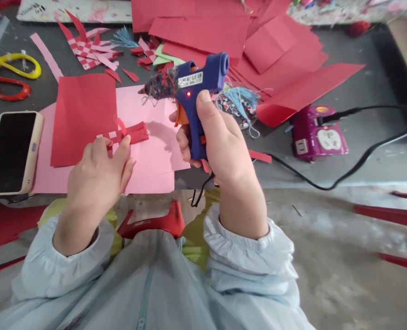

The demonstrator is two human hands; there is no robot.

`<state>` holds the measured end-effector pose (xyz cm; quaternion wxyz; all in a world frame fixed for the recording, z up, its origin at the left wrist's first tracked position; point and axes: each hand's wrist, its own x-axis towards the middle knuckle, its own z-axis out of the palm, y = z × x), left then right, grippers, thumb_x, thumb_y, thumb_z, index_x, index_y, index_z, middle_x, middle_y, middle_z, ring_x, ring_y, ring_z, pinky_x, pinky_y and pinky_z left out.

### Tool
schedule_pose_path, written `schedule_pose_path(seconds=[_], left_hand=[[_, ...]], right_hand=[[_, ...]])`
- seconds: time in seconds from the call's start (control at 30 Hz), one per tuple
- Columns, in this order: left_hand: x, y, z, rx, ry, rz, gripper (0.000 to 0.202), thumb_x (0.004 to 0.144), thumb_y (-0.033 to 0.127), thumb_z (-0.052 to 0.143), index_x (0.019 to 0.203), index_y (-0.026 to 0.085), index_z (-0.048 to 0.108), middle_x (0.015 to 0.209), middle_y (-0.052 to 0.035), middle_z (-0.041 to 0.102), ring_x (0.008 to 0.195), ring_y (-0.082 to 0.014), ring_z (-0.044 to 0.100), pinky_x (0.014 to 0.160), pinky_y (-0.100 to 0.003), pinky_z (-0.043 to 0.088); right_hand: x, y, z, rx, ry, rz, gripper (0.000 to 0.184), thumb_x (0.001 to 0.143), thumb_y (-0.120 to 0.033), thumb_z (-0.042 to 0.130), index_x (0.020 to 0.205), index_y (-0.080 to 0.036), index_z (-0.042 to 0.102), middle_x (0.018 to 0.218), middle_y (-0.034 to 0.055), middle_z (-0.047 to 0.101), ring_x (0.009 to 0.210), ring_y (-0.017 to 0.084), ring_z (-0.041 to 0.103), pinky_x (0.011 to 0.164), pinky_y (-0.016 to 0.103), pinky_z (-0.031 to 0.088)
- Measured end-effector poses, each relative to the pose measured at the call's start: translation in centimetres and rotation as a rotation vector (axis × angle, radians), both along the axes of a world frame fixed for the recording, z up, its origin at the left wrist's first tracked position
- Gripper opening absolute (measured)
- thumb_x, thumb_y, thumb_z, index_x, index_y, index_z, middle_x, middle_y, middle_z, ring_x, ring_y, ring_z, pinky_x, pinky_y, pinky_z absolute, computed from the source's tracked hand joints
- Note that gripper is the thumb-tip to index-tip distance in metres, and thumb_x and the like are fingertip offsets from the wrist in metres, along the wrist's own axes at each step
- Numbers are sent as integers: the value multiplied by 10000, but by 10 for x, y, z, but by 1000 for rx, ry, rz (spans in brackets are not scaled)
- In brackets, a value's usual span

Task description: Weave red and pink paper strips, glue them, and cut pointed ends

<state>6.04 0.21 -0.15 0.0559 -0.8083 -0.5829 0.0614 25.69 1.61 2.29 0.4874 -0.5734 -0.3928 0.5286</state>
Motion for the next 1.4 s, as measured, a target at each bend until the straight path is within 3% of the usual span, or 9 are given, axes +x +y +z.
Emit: schedule_pose_path(seconds=[0.13,0.37,0.47,0.63,0.8,0.9,1.13,1.4], left_hand=[[-2,0,1,19,18,-14,475,1013,306,360,1410,102,522,1192,-240,623,1070,-340,631,714,-372,572],[-1,1,1,-13,10,-2,476,1020,314,385,1475,250,509,1270,-233,603,1110,-374,633,685,-401,591],[-1,1,0,-6,53,-8,474,1022,314,389,1476,261,512,1235,-225,622,1078,-358,647,659,-379,589],[0,1,-1,10,40,-8,495,1010,285,395,1455,97,505,1232,-251,630,1075,-340,644,701,-375,590],[-6,5,1,-33,-94,54,523,1000,238,396,1464,6,468,1306,-273,606,1157,-350,632,883,-422,574],[-15,9,3,-19,-164,12,491,990,192,374,1424,11,515,1239,-236,655,1144,-324,647,978,-427,545],[-34,13,8,-41,-291,22,464,954,170,394,1381,137,571,1233,-144,688,1136,-292,666,950,-413,562],[-35,14,7,-35,-335,7,431,953,162,419,1346,120,590,1239,-131,691,1125,-274,669,936,-372,556]], right_hand=[[2,0,-3,30,15,16,459,941,-621,509,893,-208,703,618,-13,555,419,69,462,309,208,256],[2,0,-4,23,29,36,447,959,-583,504,922,-188,709,593,-27,571,391,53,459,290,178,249],[2,1,-5,32,22,41,449,958,-585,505,907,-189,710,582,-33,560,371,48,432,296,178,275],[2,1,-5,18,8,24,456,960,-595,491,899,-199,708,602,-29,560,392,48,463,293,167,275],[4,-1,-4,20,6,48,467,934,-612,529,894,-179,698,591,-25,559,380,51,465,291,174,271],[6,-2,-5,25,-17,106,448,945,-590,528,863,-181,689,571,-24,565,361,50,440,304,183,284],[0,0,-6,-52,1,284,434,938,-592,537,746,-213,622,520,-26,539,355,74,428,303,210,275],[-13,2,-11,-160,-31,412,526,901,-685,542,696,-201,564,536,-15,554,381,65,446,325,210,299]])
